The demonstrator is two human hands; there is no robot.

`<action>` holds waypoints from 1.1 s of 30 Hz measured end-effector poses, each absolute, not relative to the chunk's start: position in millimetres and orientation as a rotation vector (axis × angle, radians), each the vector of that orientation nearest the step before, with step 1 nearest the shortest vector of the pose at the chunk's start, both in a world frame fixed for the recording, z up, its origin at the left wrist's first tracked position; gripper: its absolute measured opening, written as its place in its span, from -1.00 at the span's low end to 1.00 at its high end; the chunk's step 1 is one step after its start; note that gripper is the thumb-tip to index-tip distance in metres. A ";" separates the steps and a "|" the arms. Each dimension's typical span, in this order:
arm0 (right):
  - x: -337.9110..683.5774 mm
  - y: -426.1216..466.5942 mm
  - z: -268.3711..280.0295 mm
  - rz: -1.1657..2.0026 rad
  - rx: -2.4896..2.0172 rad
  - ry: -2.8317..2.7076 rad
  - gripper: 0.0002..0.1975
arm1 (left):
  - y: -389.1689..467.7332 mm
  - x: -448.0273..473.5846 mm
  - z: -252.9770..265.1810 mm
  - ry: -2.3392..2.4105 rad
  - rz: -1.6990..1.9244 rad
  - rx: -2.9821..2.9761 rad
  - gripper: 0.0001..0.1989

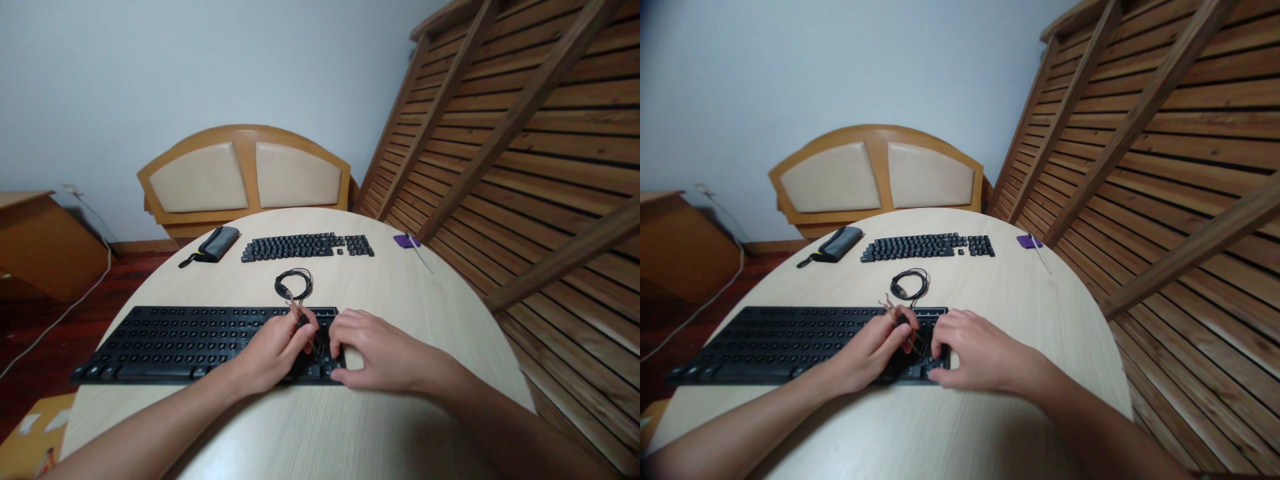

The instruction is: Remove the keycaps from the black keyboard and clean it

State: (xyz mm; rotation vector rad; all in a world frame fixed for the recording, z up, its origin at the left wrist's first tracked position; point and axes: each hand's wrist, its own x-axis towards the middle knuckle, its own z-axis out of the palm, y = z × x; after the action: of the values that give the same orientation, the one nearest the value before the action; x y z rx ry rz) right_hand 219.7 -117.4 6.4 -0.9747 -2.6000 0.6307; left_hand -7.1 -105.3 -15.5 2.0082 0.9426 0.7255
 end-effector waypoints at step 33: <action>216.1 -118.4 -7.9 0.511 -0.962 -2.664 -0.81 | -101.9 -3.8 -23.3 0.825 0.633 2.241 -0.67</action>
State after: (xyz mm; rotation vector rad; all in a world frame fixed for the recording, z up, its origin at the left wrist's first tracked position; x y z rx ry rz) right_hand 216.1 -118.4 -7.9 -0.9624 -2.6638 0.5106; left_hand -3.8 -101.9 -23.3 2.2409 0.8251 0.6328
